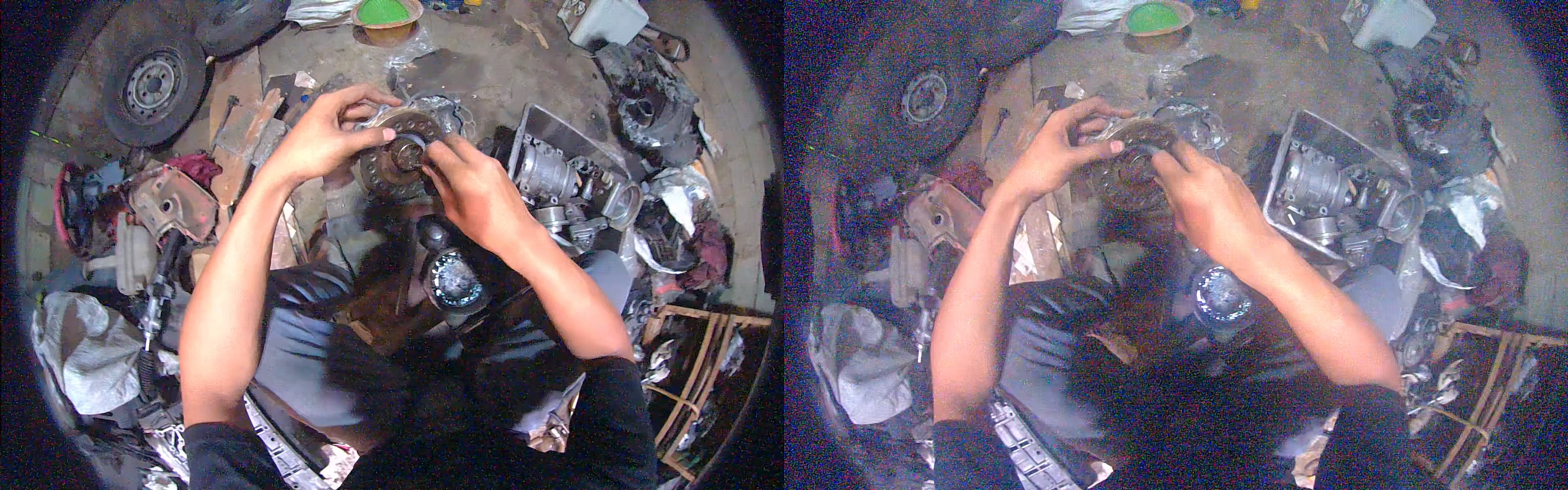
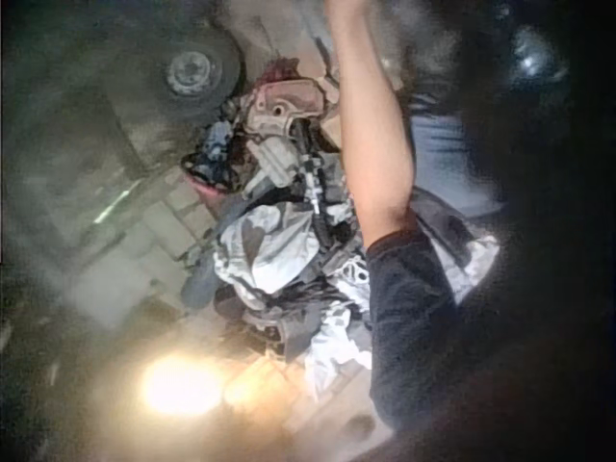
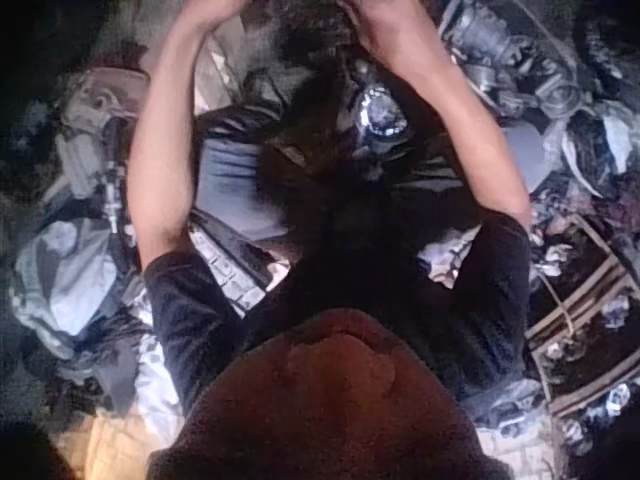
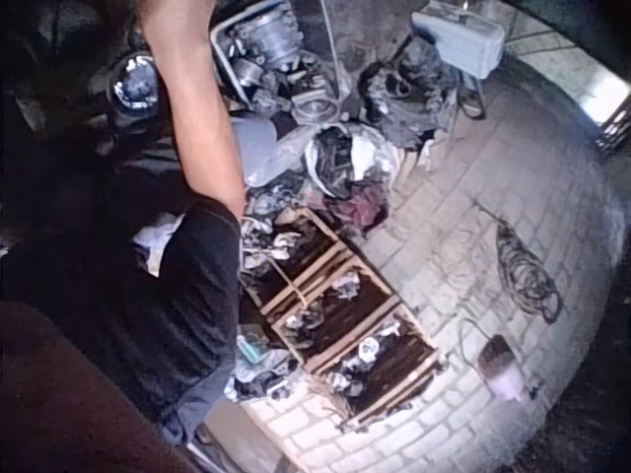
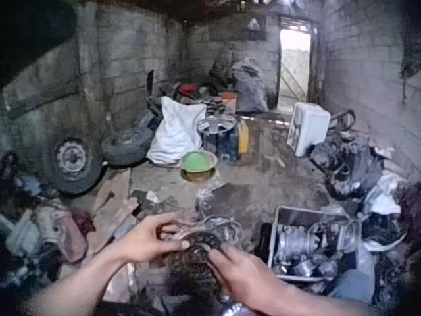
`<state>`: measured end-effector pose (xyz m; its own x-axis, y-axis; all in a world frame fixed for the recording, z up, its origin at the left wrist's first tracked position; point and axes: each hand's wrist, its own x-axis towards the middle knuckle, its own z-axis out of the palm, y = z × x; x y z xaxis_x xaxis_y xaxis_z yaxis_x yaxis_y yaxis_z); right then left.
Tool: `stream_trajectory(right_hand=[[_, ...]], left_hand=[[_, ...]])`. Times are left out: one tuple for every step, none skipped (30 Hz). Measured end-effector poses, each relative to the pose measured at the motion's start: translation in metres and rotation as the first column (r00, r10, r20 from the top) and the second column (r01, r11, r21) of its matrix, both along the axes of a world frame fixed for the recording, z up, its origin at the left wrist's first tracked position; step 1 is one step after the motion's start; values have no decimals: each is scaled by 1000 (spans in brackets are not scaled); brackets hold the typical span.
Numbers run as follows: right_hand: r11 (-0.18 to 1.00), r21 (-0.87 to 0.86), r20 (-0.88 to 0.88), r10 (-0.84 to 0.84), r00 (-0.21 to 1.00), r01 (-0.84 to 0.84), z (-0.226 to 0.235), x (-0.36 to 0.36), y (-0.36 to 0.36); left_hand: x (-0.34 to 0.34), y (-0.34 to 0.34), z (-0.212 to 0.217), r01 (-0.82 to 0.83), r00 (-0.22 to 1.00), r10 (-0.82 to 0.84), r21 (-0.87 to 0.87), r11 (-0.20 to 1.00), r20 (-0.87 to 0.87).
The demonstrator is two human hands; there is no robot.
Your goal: The person sits on the floor and assembles various mechanical components, including a clutch assembly and a water pump. They handle parts by hand, aligning and fitting them together in a cluttered workshop environment.
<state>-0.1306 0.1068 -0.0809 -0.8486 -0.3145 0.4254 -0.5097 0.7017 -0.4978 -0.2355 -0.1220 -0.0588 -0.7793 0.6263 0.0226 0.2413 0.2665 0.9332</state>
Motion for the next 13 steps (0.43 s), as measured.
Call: stream_trajectory(right_hand=[[1000,-14,-15,2,1000,-2,0,0,1],[1000,-3,-39,9,999,-9,-6,-3,5],[1000,7,-63,19,998,-19,-13,-5,8],[999,18,-88,28,996,-27,-17,-7,10],[997,64,-137,41,990,-32,-20,-7,13],[997,67,-139,53,989,-44,-18,-7,13],[996,71,-140,65,988,-55,-15,-6,12],[995,74,-142,76,987,-66,-12,-6,11],[992,116,-111,66,992,-53,-11,-8,8],[986,159,-132,79,988,-58,-10,-11,8],[978,201,-152,92,984,-60,-10,-15,8],[966,250,-171,109,979,-64,-8,-17,8],[964,254,-167,118,979,-73,-5,-18,9]], left_hand=[[3,2,2,-15,999,13,-46,999,-37],[3,3,5,-30,997,23,-91,995,-75],[2,3,6,-33,997,24,-120,992,-78],[2,4,7,-34,998,27,-119,992,-61],[3,4,8,-35,999,30,-118,992,-44],[4,4,8,-38,999,35,-116,993,-27],[4,7,5,-58,996,62,-60,996,63],[3,8,6,-57,998,59,-80,995,22],[4,9,7,-55,998,54,-97,994,-16],[5,10,8,-52,997,46,-113,992,-54],[5,10,9,-66,997,62,-148,987,-35],[4,9,8,-51,998,43,-155,987,-51],[2,8,6,-34,998,24,-163,986,-66]])
